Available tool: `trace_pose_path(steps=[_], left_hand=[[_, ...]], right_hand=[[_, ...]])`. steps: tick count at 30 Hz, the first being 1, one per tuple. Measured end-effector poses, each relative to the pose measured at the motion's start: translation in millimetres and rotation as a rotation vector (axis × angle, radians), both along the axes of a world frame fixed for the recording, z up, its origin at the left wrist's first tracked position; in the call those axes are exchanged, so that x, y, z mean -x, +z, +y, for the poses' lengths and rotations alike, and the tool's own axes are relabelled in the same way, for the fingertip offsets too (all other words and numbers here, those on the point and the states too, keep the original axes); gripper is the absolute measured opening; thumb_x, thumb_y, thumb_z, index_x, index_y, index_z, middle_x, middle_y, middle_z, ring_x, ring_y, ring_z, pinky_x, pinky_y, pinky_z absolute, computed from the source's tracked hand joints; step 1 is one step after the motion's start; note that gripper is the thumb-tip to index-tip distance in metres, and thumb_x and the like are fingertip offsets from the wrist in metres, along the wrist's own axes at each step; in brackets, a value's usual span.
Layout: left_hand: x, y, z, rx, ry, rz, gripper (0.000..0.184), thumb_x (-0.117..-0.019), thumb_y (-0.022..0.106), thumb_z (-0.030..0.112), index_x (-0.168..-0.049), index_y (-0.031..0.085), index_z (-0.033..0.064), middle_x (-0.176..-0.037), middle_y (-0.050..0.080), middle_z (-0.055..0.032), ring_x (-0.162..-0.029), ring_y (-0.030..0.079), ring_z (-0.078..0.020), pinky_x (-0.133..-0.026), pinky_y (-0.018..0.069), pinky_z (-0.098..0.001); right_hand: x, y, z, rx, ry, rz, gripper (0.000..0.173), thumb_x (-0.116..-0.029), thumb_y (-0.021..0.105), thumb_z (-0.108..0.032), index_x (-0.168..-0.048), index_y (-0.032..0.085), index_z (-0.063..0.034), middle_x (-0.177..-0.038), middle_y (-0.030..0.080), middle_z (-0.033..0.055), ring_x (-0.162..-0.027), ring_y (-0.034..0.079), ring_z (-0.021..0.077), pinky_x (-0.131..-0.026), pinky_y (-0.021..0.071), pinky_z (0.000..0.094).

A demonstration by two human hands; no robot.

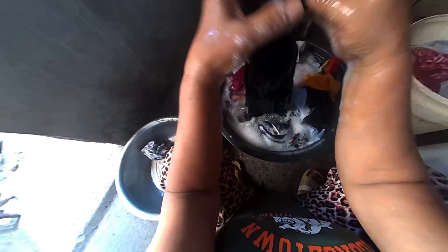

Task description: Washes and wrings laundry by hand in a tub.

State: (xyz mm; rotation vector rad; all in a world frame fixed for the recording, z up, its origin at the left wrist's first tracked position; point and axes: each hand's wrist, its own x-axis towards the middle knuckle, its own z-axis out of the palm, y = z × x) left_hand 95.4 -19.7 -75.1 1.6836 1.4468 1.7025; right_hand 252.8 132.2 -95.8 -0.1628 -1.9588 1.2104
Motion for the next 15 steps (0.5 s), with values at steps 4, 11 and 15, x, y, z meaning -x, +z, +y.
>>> trace_pose_path(steps=[4, 11, 15], left_hand=[[12, -80, 43, 0.416, 0.222, 0.373, 0.048, -0.0908, 0.072, 0.008, -0.136, 0.059, 0.0007, -0.132, 0.065, -0.0187, -0.123, 0.063, -0.0251, -0.109, 0.0491, -0.0422], [14, -234, 50, 1.356, 0.134, 0.493, 0.095, -0.0888, 0.069, -0.001, -0.166, 0.017, 0.0194, -0.164, 0.019, -0.0337, -0.131, 0.048, -0.0588, -0.1, 0.0461, -0.0717], [-5, -270, 57, 1.421, 0.214, 0.584, 0.106, -0.0876, 0.075, 0.01, -0.167, 0.006, 0.0188, -0.164, 0.024, -0.0291, -0.128, 0.054, -0.0531, -0.095, 0.0522, -0.0664]], right_hand=[[29, -40, 2, -0.066, -0.005, -0.476, 0.031, -0.1044, 0.048, -0.007, -0.133, 0.055, 0.0005, -0.109, 0.069, 0.0094, -0.09, 0.069, 0.0104, -0.081, 0.0596, 0.0293], [49, -222, -30, -0.183, -0.011, -1.476, 0.081, -0.0917, 0.075, -0.034, -0.16, 0.037, -0.0129, -0.162, 0.021, 0.0373, -0.142, 0.029, 0.0637, -0.102, 0.0357, 0.0816], [49, -253, -36, -0.157, 0.019, -1.505, 0.067, -0.0962, 0.066, -0.02, -0.156, 0.042, -0.0054, -0.155, 0.036, 0.0356, -0.141, 0.038, 0.0555, -0.108, 0.0378, 0.0724]])
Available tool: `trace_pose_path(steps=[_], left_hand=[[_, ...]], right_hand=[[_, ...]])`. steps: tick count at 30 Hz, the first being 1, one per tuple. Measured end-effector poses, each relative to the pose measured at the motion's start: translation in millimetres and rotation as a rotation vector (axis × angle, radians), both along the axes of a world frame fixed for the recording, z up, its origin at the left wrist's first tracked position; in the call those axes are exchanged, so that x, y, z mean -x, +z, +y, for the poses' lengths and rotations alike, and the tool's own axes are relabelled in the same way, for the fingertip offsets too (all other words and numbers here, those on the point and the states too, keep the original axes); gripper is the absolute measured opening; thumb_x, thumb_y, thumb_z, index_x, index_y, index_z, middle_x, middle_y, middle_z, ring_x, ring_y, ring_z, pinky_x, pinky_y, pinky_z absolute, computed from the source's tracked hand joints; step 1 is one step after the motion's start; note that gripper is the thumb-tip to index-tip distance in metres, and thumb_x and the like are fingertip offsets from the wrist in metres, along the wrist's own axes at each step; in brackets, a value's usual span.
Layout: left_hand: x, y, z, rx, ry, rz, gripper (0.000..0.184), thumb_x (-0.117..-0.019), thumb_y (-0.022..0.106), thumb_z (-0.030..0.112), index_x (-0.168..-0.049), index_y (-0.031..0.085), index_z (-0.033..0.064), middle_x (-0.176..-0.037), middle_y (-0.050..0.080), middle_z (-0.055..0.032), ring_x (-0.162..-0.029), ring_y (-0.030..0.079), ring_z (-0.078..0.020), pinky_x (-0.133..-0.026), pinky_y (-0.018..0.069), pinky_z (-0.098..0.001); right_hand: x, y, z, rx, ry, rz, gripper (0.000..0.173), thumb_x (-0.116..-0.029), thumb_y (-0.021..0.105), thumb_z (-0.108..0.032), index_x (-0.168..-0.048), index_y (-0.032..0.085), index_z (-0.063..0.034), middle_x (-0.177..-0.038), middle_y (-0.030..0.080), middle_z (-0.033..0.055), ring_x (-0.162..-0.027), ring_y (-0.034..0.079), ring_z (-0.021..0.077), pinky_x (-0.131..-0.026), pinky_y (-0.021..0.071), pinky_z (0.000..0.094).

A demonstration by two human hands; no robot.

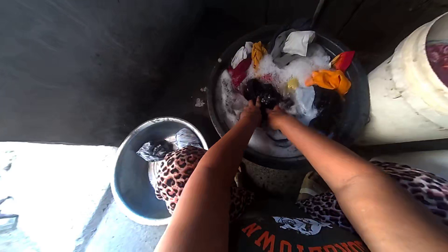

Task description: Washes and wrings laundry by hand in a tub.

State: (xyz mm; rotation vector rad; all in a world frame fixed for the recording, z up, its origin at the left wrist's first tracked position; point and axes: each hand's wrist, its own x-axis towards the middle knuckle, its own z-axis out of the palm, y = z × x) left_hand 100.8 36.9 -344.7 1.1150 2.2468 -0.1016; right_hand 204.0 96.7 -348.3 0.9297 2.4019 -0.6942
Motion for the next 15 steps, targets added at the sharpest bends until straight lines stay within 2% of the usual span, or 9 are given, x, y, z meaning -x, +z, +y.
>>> trace_pose_path(steps=[1, 3, 4, 6, 9, 11, 12, 14, 15], left_hand=[[-4, -3, -1, 0.006, -0.005, 0.006, 0.096, -0.093, 0.069, 0.014, -0.167, 0.007, 0.0178, -0.164, 0.028, -0.0257, -0.126, 0.058, -0.0486, -0.095, 0.0534, -0.0644], [-13, -10, -11, -0.023, -0.015, -0.006, 0.06, -0.1041, 0.054, 0.023, -0.159, 0.035, 0.0103, -0.157, 0.044, -0.021, -0.131, 0.056, -0.0446, -0.098, 0.0493, -0.0669], [-15, -15, -17, -0.034, -0.041, -0.002, 0.05, -0.1074, 0.049, 0.025, -0.154, 0.043, 0.0063, -0.155, 0.047, -0.0205, -0.135, 0.053, -0.0438, -0.101, 0.0469, -0.0675], [-15, -25, -23, -0.031, -0.102, 0.02, 0.05, -0.1063, 0.051, 0.024, -0.152, 0.046, 0.0028, -0.155, 0.048, -0.0208, -0.14, 0.048, -0.0426, -0.108, 0.0435, -0.0657], [3, -9, -13, 0.035, -0.249, -0.031, 0.04, -0.1004, 0.062, 0.016, -0.134, 0.061, -0.0047, -0.14, 0.057, -0.029, -0.132, 0.053, -0.048, -0.106, 0.0425, -0.0683], [23, 19, 2, -0.201, -0.215, -0.172, 0.037, -0.1037, 0.058, 0.02, -0.133, 0.063, -0.0025, -0.134, 0.062, -0.0285, -0.128, 0.058, -0.0468, -0.107, 0.0425, -0.0682], [27, 46, 6, -0.36, -0.146, -0.235, 0.038, -0.1049, 0.057, 0.02, -0.135, 0.06, -0.0039, -0.135, 0.061, -0.0287, -0.127, 0.058, -0.0455, -0.109, 0.043, -0.0658], [21, 119, 5, -0.685, 0.014, -0.331, 0.04, -0.104, 0.058, 0.015, -0.139, 0.055, -0.0026, -0.134, 0.062, -0.0254, -0.122, 0.063, -0.0363, -0.105, 0.049, -0.0544], [14, 155, -1, -0.852, 0.062, -0.394, 0.04, -0.1032, 0.058, 0.012, -0.14, 0.053, -0.0018, -0.135, 0.061, -0.0221, -0.118, 0.062, -0.0282, -0.101, 0.0506, -0.0454]], right_hand=[[-2, -7, 4, 0.02, 0.015, 0.019, 0.056, -0.0981, 0.062, -0.017, -0.151, 0.048, -0.002, -0.15, 0.047, 0.0311, -0.14, 0.044, 0.0499, -0.109, 0.0393, 0.0689], [-6, -12, 6, 0.095, -0.003, 0.008, 0.038, -0.1046, 0.053, -0.018, -0.132, 0.061, 0.0072, -0.138, 0.058, 0.0304, -0.133, 0.053, 0.0477, -0.107, 0.0408, 0.0693], [-7, -8, 3, 0.141, -0.052, -0.018, 0.038, -0.1061, 0.051, -0.021, -0.127, 0.064, 0.009, -0.135, 0.06, 0.0313, -0.131, 0.054, 0.0481, -0.106, 0.0405, 0.0705], [-10, 0, 2, 0.194, -0.072, -0.063, 0.039, -0.1067, 0.051, -0.022, -0.124, 0.065, 0.01, -0.134, 0.061, 0.0325, -0.13, 0.055, 0.0489, -0.106, 0.0393, 0.0714], [0, 37, 13, 0.154, 0.051, -0.058, 0.036, -0.1007, 0.062, -0.018, -0.123, 0.064, 0.0103, -0.127, 0.062, 0.0327, -0.122, 0.059, 0.0484, -0.099, 0.0438, 0.0709], [1, 69, 20, 0.114, 0.034, 0.088, 0.048, -0.0913, 0.076, -0.017, -0.129, 0.062, 0.0096, -0.128, 0.062, 0.0328, -0.122, 0.059, 0.0487, -0.1, 0.0444, 0.07], [0, 85, 20, 0.116, 0.002, 0.2, 0.065, -0.0847, 0.083, -0.017, -0.137, 0.055, 0.008, -0.132, 0.06, 0.0322, -0.125, 0.057, 0.0477, -0.103, 0.0434, 0.068], [-4, 105, 19, 0.199, -0.055, 0.43, 0.1, -0.0749, 0.093, -0.019, -0.154, 0.036, 0.0027, -0.143, 0.054, 0.0275, -0.134, 0.053, 0.0392, -0.113, 0.0406, 0.0574], [-7, 105, 16, 0.275, -0.12, 0.582, 0.105, -0.0727, 0.094, -0.019, -0.156, 0.033, 0.002, -0.144, 0.054, 0.0256, -0.135, 0.053, 0.0337, -0.115, 0.0407, 0.0509]])
